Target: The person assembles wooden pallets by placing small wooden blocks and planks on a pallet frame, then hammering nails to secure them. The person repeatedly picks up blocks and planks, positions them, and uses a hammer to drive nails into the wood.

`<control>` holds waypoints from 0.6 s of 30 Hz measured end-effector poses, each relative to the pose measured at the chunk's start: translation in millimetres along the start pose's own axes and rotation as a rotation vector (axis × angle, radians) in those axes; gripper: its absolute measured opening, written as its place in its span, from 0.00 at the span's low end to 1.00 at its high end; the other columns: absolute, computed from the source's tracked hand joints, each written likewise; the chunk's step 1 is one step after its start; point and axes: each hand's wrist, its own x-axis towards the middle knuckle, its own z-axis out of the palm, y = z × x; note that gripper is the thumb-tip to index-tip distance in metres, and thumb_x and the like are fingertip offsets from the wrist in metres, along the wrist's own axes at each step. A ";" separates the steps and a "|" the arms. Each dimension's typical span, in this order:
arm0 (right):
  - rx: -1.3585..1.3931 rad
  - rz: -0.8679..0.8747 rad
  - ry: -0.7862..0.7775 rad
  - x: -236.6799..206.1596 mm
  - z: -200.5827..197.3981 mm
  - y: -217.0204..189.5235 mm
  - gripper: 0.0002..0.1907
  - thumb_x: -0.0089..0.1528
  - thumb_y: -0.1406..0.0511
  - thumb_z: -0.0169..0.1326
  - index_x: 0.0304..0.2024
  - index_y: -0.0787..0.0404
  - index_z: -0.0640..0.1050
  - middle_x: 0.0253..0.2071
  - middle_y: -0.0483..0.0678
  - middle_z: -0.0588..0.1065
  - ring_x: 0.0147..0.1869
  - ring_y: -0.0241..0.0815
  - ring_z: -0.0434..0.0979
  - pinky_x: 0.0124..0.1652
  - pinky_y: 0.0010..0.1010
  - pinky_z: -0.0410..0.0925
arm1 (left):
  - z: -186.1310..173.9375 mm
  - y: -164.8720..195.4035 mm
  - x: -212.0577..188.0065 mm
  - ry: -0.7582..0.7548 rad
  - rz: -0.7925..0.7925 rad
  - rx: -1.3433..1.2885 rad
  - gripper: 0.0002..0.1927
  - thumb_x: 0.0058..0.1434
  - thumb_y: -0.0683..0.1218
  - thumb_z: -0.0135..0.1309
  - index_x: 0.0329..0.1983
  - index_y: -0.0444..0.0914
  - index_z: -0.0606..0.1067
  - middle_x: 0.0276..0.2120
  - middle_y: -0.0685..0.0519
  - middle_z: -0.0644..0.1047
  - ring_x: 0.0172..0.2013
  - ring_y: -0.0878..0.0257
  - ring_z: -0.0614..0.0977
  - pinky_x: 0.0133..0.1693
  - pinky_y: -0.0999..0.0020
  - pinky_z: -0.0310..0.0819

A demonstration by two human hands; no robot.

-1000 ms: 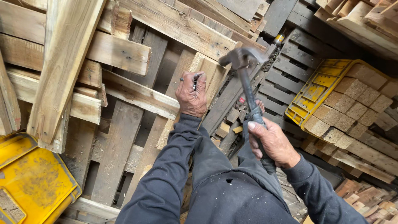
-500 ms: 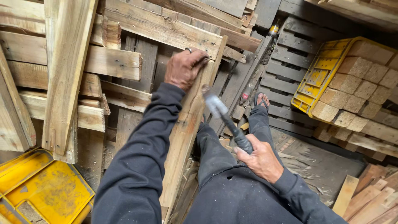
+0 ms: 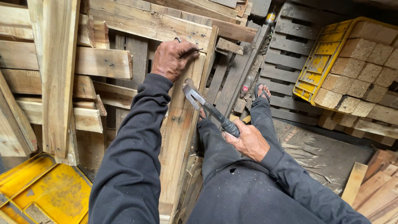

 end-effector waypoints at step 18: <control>0.197 0.013 0.210 9.4 -5.3 -12.6 0.16 0.65 0.56 0.57 0.37 0.63 0.74 0.18 0.41 0.69 0.20 0.32 0.66 0.23 0.27 0.62 | 44.4 38.2 -43.3 0.727 -0.249 -0.340 0.08 0.64 0.46 0.64 0.41 0.38 0.79 0.34 0.49 0.81 0.34 0.55 0.83 0.37 0.63 0.77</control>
